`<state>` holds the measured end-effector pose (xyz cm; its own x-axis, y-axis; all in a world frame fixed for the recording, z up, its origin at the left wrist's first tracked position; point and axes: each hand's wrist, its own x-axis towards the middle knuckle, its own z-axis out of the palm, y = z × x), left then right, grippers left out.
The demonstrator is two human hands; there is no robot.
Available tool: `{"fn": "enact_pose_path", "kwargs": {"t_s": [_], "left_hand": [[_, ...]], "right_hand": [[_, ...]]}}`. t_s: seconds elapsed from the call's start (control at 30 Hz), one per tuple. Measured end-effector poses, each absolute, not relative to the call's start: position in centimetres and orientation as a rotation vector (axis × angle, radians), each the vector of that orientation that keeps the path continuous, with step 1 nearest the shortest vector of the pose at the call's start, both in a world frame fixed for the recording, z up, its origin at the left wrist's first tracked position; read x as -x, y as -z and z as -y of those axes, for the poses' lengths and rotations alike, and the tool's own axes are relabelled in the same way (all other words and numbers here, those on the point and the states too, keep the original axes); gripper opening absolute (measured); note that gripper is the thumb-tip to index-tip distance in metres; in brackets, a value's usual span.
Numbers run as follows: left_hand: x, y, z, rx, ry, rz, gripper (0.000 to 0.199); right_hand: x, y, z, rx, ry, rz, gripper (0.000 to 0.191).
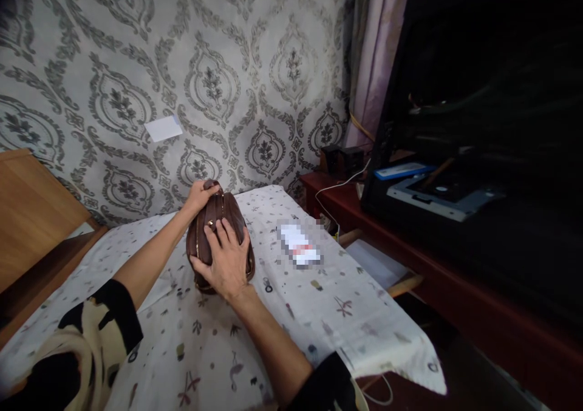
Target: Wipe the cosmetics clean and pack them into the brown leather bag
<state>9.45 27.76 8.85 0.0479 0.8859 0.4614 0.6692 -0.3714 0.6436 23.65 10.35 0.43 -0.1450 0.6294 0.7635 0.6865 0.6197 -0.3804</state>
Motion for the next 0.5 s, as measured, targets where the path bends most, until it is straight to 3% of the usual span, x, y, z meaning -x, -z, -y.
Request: {"fn": "enact_pose_path", "kwargs": {"t_s": [0.27, 0.5], "left_hand": [[-9.5, -9.3, -25.8, -2.071, -1.227, -1.497, 0.027], [-9.1, -9.7, -25.5, -2.076, -1.167, -1.414, 0.034]], "right_hand": [[-23.6, -0.8, -10.2, 1.095, 0.077, 1.895, 0.052], [-23.4, -0.8, -10.1, 1.158, 0.071, 1.841, 0.055]]}}
